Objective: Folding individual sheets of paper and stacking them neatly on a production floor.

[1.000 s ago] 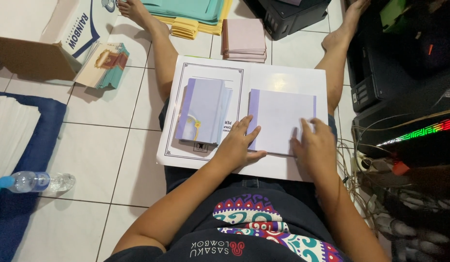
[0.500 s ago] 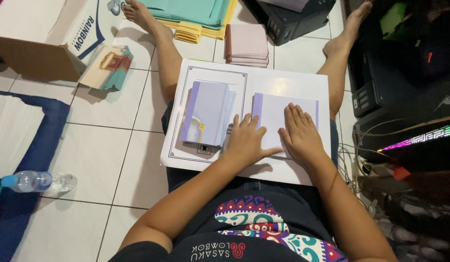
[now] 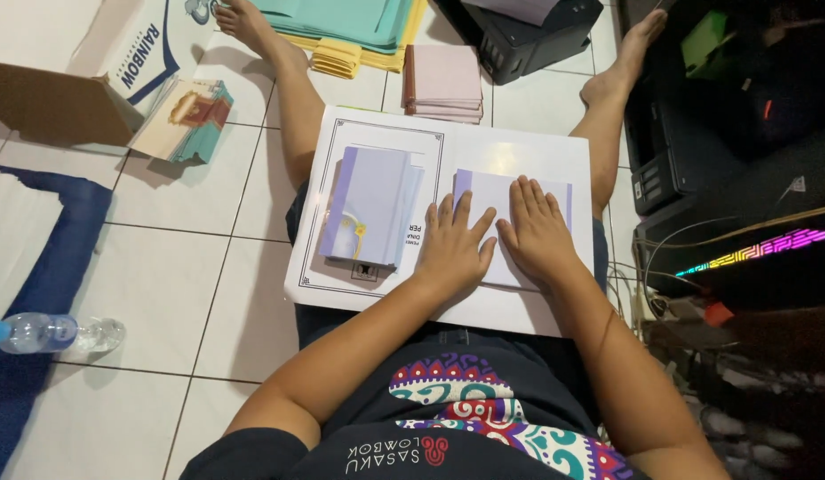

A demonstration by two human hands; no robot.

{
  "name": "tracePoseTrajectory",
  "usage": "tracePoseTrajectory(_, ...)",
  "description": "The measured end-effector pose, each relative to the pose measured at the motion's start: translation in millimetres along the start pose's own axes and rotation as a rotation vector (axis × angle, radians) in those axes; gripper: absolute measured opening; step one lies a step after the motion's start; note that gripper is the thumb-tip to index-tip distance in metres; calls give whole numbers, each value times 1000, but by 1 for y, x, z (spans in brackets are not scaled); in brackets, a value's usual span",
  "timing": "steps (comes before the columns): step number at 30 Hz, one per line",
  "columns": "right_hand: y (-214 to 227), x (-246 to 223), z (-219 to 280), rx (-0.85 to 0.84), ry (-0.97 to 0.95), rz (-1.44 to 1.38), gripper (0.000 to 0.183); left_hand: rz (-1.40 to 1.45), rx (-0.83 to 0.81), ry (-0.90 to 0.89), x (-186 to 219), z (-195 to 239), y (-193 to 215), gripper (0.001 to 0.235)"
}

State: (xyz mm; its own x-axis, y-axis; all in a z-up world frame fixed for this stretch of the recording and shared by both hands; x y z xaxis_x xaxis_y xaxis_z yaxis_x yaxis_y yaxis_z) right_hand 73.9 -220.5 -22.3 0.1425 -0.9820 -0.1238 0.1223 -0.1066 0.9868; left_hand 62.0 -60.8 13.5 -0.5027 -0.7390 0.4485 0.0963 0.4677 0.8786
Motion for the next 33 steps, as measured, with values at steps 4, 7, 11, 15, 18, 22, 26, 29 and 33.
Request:
tracePoseTrajectory(4,-7,-9,14,-5,0,-1,75,34,-7,19,0,0,3,50)
tracePoseTrajectory(7,-5,-8,10,-28,9,5,74,-4,5,10,0,0,-3,51)
tracePoseTrajectory(11,0,-9,-3,2,-15,-21,72,-17,-15,25,1,0,-1,52)
tracePoseTrajectory(15,7,-24,15,14,3,-37,69,12,-26,56,0,0,0,54)
tracePoseTrajectory(18,4,-19,18,24,-8,-52,67,-14,-34,65,-3,-2,-6,56)
tracePoseTrajectory(22,8,-6,24,70,-68,-27,63,-32,-66,83,-1,-2,-7,57)
tracePoseTrajectory(26,14,-2,41,114,-210,-123,61,-207,-115,110,2,-14,-28,55)
tracePoseTrajectory(29,14,-1,42,104,-214,-139,60,-249,-101,1,12,-36,-49,51)
tracePoseTrajectory(33,8,3,40,105,-193,-107,60,-126,-25,-157,21,-65,-43,51)
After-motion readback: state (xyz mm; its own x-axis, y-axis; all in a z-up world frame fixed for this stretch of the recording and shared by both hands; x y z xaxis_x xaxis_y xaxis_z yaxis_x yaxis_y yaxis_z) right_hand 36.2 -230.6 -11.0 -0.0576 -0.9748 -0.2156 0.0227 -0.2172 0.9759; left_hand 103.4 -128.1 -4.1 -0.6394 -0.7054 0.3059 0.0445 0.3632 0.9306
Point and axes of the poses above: each hand's wrist, its own z-axis away from the middle knuckle, its own y-axis out of the back of the hand, x = y × z, the point moved 6 cm from there along -z, towards the middle knuckle, and after that the axes turned 4 degrees about y, right-handed, at the moved point
